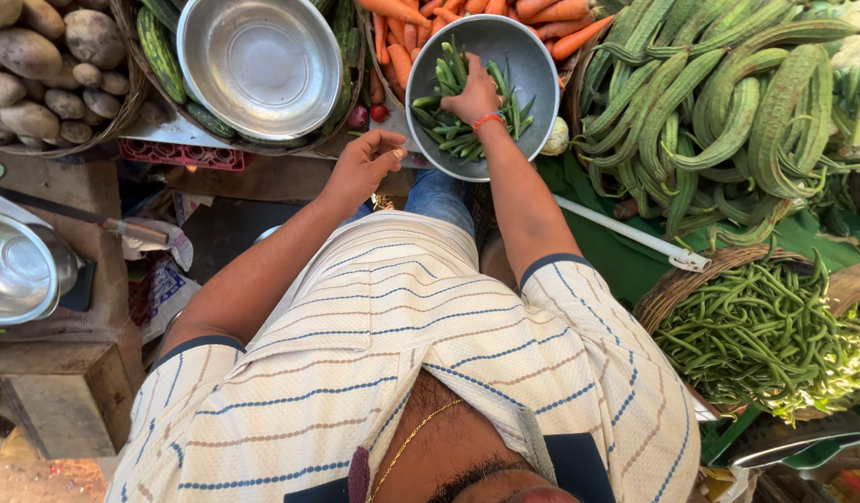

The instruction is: The person sorts okra at a vegetable stall, picking okra from a large basket and placing selected pieces into a metal bowl, trimming off bad pieces by hand. The person then moves to a crate of tomatoes and places tomatoes one at a time into a large metal plate.

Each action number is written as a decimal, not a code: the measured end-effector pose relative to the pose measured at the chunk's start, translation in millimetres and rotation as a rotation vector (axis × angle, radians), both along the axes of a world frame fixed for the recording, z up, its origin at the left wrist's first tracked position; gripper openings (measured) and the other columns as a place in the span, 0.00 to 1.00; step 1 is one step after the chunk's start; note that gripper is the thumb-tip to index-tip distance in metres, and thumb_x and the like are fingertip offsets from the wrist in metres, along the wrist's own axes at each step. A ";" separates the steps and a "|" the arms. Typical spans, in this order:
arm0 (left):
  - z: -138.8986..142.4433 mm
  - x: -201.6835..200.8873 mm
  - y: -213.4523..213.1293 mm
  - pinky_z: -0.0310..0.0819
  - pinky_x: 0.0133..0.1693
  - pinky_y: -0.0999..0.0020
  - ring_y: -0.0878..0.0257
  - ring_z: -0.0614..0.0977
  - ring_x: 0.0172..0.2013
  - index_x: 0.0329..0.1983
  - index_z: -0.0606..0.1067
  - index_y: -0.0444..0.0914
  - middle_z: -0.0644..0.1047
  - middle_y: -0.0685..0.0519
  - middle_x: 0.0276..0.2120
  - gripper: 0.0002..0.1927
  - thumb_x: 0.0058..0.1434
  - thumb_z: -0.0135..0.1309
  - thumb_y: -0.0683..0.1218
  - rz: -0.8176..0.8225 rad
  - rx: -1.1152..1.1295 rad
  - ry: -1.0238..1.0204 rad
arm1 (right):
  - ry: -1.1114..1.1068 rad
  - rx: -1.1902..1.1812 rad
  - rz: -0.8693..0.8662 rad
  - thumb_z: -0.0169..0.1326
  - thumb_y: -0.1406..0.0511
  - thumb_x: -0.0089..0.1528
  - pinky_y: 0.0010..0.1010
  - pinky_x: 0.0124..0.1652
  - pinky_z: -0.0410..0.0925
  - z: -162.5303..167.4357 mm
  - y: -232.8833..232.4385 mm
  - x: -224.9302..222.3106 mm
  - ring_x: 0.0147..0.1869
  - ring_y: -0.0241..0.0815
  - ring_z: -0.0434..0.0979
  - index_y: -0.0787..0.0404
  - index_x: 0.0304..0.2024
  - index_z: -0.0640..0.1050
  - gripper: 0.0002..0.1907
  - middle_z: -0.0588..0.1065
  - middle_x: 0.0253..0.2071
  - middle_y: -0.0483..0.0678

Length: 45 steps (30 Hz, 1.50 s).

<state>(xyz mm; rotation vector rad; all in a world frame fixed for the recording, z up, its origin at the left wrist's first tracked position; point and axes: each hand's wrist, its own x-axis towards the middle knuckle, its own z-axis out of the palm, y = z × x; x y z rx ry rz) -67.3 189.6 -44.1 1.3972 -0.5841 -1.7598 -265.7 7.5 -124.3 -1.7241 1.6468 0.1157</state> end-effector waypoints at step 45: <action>98.7 -34.9 -60.9 0.77 0.46 0.76 0.74 0.78 0.43 0.64 0.72 0.32 0.80 0.57 0.48 0.18 0.73 0.53 0.42 -0.151 -0.343 0.253 | -2.083 0.294 -0.439 0.61 0.63 0.63 0.40 0.61 0.71 156.9 65.8 -40.1 0.60 0.42 0.70 0.50 0.76 0.56 0.43 0.68 0.56 0.45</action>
